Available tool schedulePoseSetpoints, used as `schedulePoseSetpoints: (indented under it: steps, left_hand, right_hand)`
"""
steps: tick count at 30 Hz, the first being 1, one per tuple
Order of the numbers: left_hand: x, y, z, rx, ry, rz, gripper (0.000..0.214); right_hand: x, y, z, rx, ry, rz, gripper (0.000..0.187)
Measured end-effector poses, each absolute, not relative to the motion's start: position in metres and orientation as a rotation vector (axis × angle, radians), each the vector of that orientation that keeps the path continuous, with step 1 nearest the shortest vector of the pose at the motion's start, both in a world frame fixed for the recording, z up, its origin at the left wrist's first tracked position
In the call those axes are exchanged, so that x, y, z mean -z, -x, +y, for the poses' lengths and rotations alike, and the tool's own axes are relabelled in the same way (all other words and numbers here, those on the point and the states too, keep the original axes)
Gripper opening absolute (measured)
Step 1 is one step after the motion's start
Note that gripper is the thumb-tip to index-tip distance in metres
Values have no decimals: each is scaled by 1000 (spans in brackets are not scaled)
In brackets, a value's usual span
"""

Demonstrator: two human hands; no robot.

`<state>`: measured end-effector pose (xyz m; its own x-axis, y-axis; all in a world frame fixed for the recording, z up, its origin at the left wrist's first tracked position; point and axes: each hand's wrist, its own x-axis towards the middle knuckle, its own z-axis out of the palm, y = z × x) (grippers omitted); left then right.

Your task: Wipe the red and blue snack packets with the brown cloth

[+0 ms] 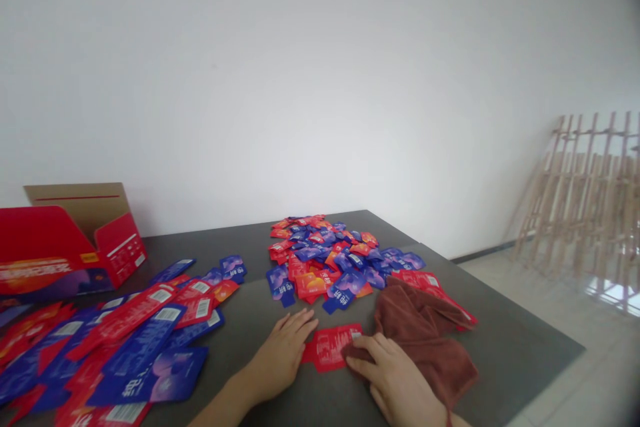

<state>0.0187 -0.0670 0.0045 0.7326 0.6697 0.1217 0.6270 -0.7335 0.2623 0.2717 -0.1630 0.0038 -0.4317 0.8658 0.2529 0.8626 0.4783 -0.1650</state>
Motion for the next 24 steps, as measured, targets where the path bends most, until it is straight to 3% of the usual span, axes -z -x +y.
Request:
schedulePoseSetpoints:
  steps: [6,12,18,24]
  left_hand:
    - [-6,-19,-68,-312,-2729,1026,55]
    - [1,-17,-64,-314,-2743,999,61]
    - [-2,-18,-65,-310,-2728,1002,60]
    - [-9,-20,-69,-302,-2689,1020,57]
  right_hand:
    - [-13,-268,-137,34,1676,-2205,48]
    - [-13,-209,-122,35,1507,-2380,30]
    - [-12,-224,-139,-127,1366,-2478,42]
    - [-15,-272,-127,2,1611,-2238,50]
